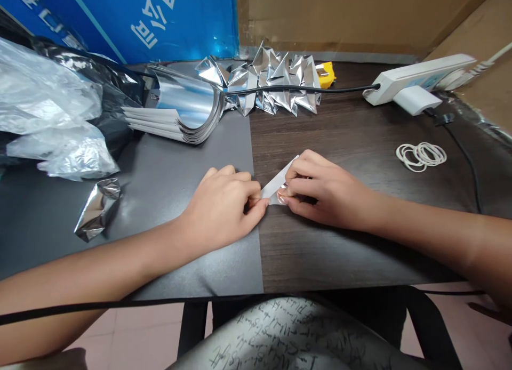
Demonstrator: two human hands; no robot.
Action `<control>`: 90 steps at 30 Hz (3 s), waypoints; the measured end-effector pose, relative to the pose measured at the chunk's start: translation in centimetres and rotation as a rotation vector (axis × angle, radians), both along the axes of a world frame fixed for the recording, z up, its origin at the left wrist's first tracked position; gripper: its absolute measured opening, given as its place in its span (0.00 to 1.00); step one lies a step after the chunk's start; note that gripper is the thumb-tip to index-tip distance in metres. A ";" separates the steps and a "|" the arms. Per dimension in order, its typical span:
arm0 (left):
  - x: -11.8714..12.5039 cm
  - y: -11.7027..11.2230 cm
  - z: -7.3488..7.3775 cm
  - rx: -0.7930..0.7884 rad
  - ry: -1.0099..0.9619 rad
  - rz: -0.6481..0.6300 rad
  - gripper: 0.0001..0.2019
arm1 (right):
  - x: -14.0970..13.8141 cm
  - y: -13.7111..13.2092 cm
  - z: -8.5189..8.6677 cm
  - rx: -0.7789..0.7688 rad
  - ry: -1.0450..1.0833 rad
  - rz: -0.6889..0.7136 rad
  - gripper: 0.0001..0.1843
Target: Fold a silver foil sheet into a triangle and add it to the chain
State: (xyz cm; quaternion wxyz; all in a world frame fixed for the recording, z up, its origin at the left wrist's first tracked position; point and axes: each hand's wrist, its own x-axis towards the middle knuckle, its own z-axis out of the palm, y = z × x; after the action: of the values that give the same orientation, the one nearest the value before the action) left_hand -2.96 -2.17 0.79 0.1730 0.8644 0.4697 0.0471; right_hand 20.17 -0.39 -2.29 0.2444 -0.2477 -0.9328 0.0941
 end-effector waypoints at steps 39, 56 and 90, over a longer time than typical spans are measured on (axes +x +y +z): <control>-1.6 0.9 -1.0 0.391 -0.144 -0.558 0.13 | 2.8 2.9 2.5 -0.281 -0.109 0.416 0.12; -0.6 -1.8 -0.4 0.450 -0.148 -0.803 0.30 | 1.5 1.6 1.4 -0.190 0.059 0.483 0.09; 1.1 -5.3 -0.6 0.537 -0.264 -0.861 0.16 | 0.3 -2.4 1.7 -0.055 -0.079 0.614 0.17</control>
State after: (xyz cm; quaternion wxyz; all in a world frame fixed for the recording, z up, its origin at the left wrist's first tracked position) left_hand -1.86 -7.52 0.19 0.0066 0.9798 0.0173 0.1990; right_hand 20.50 -2.75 -0.60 0.1612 0.0357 -0.9699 0.1791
